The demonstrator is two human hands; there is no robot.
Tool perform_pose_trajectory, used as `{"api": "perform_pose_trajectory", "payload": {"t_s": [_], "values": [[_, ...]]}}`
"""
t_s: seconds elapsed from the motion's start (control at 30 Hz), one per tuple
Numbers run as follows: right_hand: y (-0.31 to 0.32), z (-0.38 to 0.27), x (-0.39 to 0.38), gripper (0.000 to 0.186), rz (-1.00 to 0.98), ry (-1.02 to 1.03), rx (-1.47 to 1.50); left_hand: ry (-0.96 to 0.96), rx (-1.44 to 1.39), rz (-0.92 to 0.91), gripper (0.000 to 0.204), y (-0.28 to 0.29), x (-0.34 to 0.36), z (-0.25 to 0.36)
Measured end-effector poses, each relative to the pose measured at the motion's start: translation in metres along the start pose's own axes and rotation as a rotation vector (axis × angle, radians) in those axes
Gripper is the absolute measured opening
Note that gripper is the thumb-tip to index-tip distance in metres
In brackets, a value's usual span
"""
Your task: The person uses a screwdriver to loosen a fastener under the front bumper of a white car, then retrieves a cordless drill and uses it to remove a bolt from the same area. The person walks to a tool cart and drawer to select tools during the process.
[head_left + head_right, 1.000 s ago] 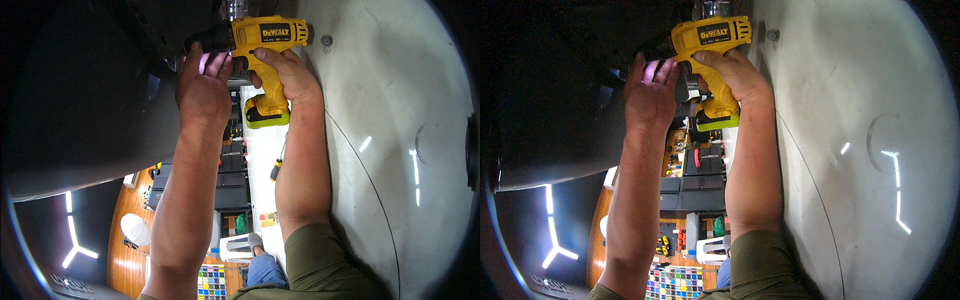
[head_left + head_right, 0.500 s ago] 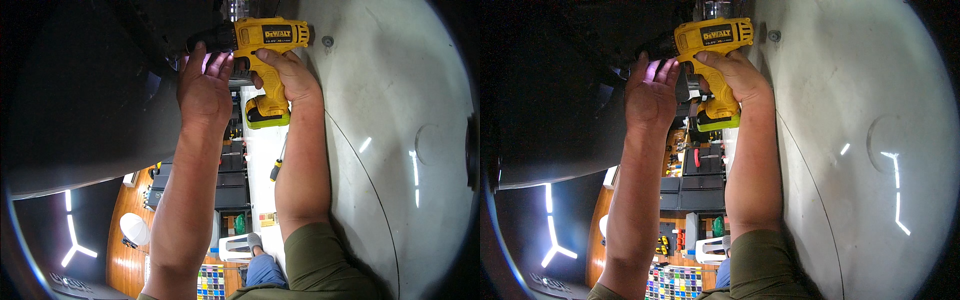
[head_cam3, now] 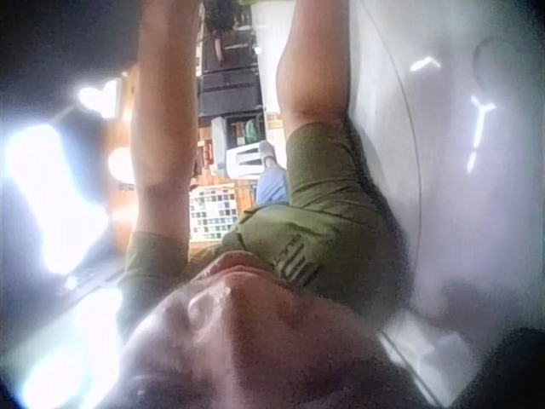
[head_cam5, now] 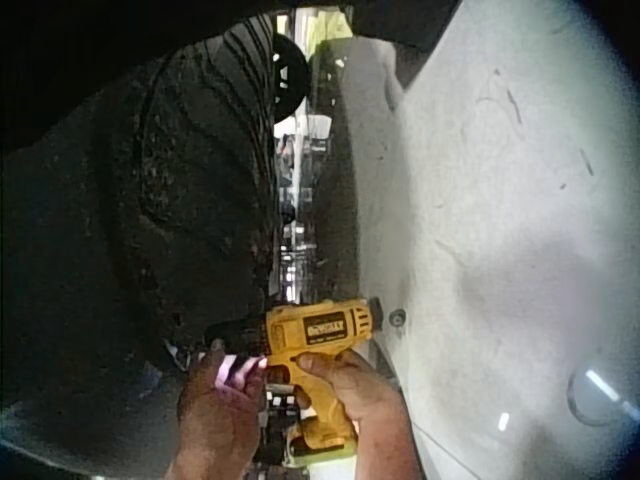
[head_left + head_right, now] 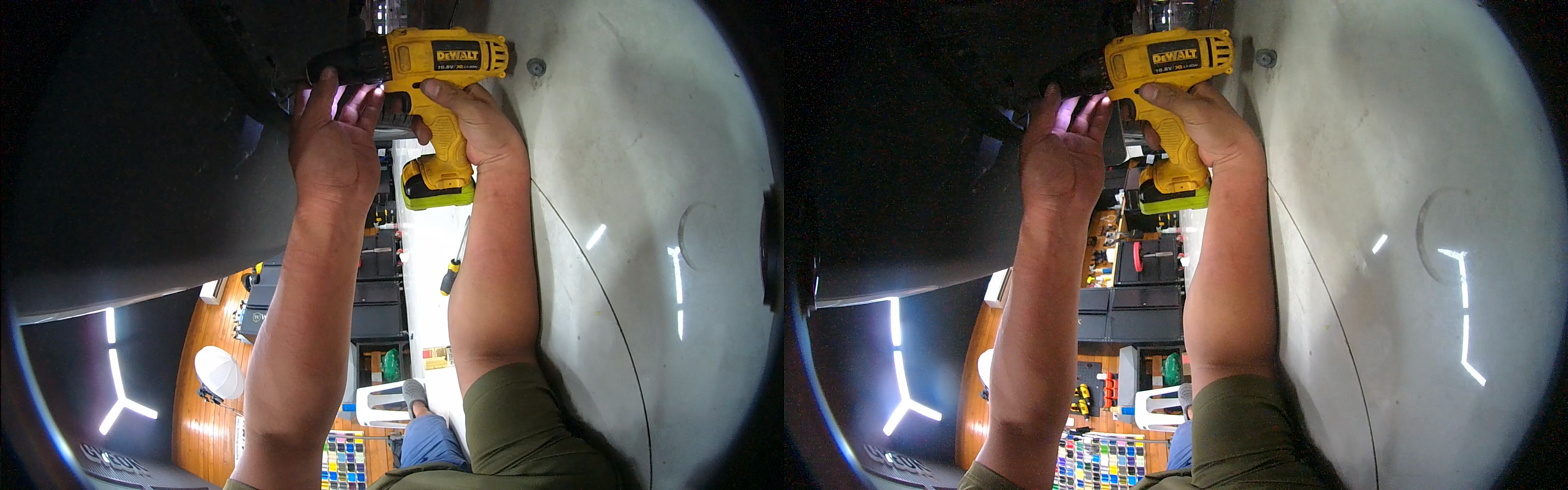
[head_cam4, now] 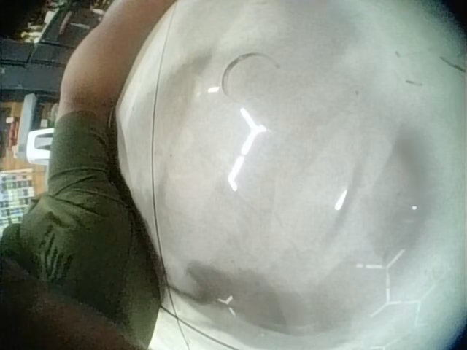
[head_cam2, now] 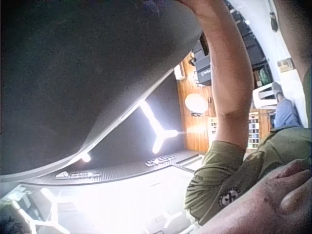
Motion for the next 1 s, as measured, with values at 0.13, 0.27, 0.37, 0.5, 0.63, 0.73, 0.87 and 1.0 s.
{"api": "perform_pose_trajectory", "payload": {"t_s": [0.13, 0.27, 0.37, 0.5, 0.63, 0.73, 0.87, 1.0], "values": [[0.000, 0.000, 0.000, 0.043, -0.022, -0.001, 0.003, -0.005, 0.022, 0.017, 0.075, 0.000, -0.002, 0.000], [0.001, 0.000, -0.003, 0.044, -0.008, -0.011, -0.002, 0.003, 0.035, 0.019, 0.072, 0.000, -0.002, 0.000], [0.001, 0.000, -0.005, 0.044, 0.021, -0.009, -0.027, -0.004, 0.028, -0.002, 0.071, 0.001, 0.000, 0.000], [0.002, 0.000, -0.014, 0.040, 0.153, -0.026, -0.039, 0.016, 0.001, 0.045, 0.062, 0.001, -0.002, -0.001], [0.009, 0.015, -0.028, 0.037, 0.130, -0.039, 0.046, 0.054, 0.082, 0.013, 0.045, -0.003, -0.003, -0.007], [0.008, 0.023, -0.058, 0.039, 0.313, -0.071, -0.006, 0.180, 0.187, 0.042, 0.044, 0.018, -0.014, -0.026], [0.015, 0.036, -0.062, 0.036, 0.373, -0.071, -0.339, 0.375, 0.430, 0.027, 0.045, 0.059, -0.058, -0.056], [0.052, 0.050, -0.050, 0.033, 0.500, -0.138, -0.530, 0.515, 0.806, -0.140, 0.037, 0.067, -0.104, -0.068]]}}
Point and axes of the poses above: each hand's wrist, its own x-axis towards the middle knuckle, its own y-axis out of the back of the hand, z = x × y, the point moved 8 cm from there along x, towards the middle knuckle, and after that the axes turned 2 degrees about -z, right-handed, at the moved point
